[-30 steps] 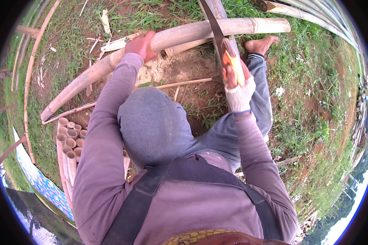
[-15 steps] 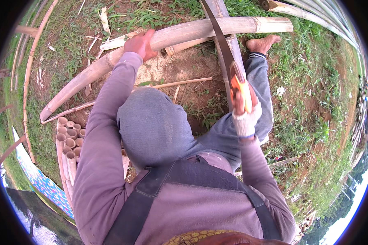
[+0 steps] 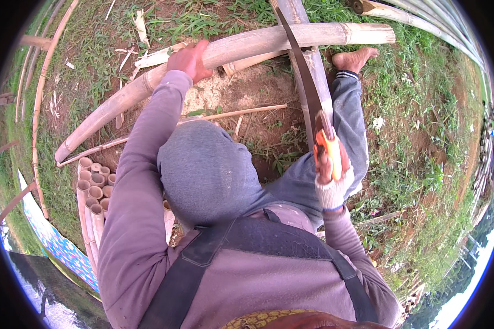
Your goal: The person uses a hand saw to cut long bamboo poles into shorter sections. They position each pole on a makeshift support, saw through it, and then move the cut pieces aside to a growing pile.
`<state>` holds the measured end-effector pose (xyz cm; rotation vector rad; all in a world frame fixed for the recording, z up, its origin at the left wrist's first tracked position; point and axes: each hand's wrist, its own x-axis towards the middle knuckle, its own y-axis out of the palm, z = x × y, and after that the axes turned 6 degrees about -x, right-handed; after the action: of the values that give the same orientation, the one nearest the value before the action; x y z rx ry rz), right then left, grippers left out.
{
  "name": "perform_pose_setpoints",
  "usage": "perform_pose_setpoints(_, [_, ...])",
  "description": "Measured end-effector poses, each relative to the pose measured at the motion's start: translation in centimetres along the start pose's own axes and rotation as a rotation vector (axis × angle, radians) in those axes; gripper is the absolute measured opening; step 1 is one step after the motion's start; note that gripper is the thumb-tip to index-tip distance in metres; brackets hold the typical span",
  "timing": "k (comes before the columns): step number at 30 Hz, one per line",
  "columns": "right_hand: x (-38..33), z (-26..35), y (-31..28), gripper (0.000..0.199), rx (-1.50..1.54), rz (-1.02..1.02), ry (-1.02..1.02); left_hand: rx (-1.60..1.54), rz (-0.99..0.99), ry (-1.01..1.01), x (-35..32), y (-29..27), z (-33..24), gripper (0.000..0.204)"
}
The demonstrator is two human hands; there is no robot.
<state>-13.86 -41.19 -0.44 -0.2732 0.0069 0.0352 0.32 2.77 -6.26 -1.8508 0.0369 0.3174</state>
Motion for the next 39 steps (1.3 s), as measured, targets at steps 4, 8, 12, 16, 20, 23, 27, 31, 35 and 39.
perform_pose_setpoints(4, [14.4,3.2,7.0,0.041,-0.421,-0.038,-0.411,-0.014,0.022,0.021,0.7,-0.1,-0.7,0.09])
perform_pose_setpoints(8, [11.9,2.3,6.8,0.047,-0.278,-0.059,-0.217,0.019,0.032,-0.019,0.1,-0.7,-0.9,0.095])
perform_pose_setpoints(12, [-1.0,0.5,-0.6,0.054,-0.151,-0.011,-0.053,-0.001,0.037,-0.027,-0.2,-0.3,0.5,0.096])
perform_pose_setpoints(16, [-0.9,1.3,-0.9,0.05,-0.133,0.024,-0.071,0.017,0.042,-0.048,0.0,-0.3,0.1,0.096])
perform_pose_setpoints(20, [12.3,3.8,6.8,0.036,-0.497,-0.134,-0.46,0.0,0.075,-0.057,0.4,-0.5,-1.2,0.096])
perform_pose_setpoints(23, [13.2,2.7,8.5,0.041,-0.314,-0.107,-0.282,-0.008,0.023,-0.013,-0.1,-0.8,-0.6,0.095])
perform_pose_setpoints(27, [13.3,2.9,8.5,0.046,-0.178,-0.074,-0.191,-0.023,0.032,-0.009,-0.1,-0.8,0.0,0.093])
perform_pose_setpoints(31, [12.3,3.2,8.3,0.043,-0.202,-0.097,-0.198,-0.003,0.082,-0.012,-1.0,-1.4,-0.7,0.091])
perform_pose_setpoints(35, [12.6,3.4,8.3,0.043,-0.192,-0.056,-0.176,-0.034,-0.041,0.032,-0.6,-0.4,0.5,0.088])
perform_pose_setpoints(39, [12.8,2.1,8.5,0.048,-0.141,-0.095,-0.14,-0.052,-0.033,0.05,-0.7,-0.4,0.7,0.081])
